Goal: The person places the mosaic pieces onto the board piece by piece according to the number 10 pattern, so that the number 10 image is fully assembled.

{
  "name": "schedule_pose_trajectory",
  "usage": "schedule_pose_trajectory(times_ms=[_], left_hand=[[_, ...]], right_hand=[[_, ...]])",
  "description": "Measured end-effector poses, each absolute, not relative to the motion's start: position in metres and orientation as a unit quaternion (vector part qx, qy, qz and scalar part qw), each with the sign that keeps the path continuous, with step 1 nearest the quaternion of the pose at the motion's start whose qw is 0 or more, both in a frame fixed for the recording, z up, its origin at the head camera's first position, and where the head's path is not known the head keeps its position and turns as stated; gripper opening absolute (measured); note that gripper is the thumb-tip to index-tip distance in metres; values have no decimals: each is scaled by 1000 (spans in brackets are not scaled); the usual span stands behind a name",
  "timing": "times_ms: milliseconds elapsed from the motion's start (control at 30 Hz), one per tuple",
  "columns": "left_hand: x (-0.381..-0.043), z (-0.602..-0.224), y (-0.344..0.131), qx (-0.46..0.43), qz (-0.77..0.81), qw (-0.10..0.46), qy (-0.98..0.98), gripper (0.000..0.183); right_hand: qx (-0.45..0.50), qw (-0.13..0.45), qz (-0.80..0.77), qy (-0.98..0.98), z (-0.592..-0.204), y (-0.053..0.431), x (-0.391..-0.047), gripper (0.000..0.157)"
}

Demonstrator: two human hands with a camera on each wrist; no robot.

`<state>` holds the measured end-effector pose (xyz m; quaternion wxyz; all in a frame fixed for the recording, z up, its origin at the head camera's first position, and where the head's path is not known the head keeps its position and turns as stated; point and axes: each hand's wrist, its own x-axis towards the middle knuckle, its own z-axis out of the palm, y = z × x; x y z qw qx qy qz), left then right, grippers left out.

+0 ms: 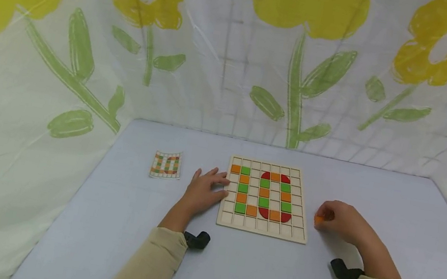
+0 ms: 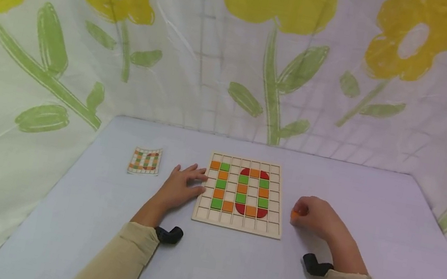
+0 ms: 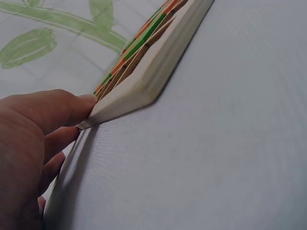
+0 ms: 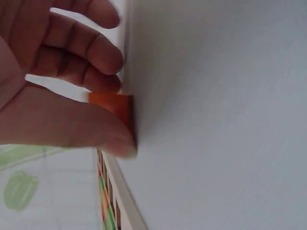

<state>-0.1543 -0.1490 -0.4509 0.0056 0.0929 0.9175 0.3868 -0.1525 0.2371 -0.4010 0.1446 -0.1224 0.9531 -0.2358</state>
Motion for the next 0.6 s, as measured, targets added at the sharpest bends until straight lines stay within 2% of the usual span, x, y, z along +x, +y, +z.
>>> schedule_pose_trajectory(times_ms=[233, 600], left_hand=[[-156, -450, -149, 95, 388, 8, 917, 33], [-157, -452, -149, 101, 381, 5, 919, 34]], right_hand=[[-106, 76, -281, 951, -397, 194, -155, 13], [-242, 94, -308, 916, -399, 70, -152, 6]])
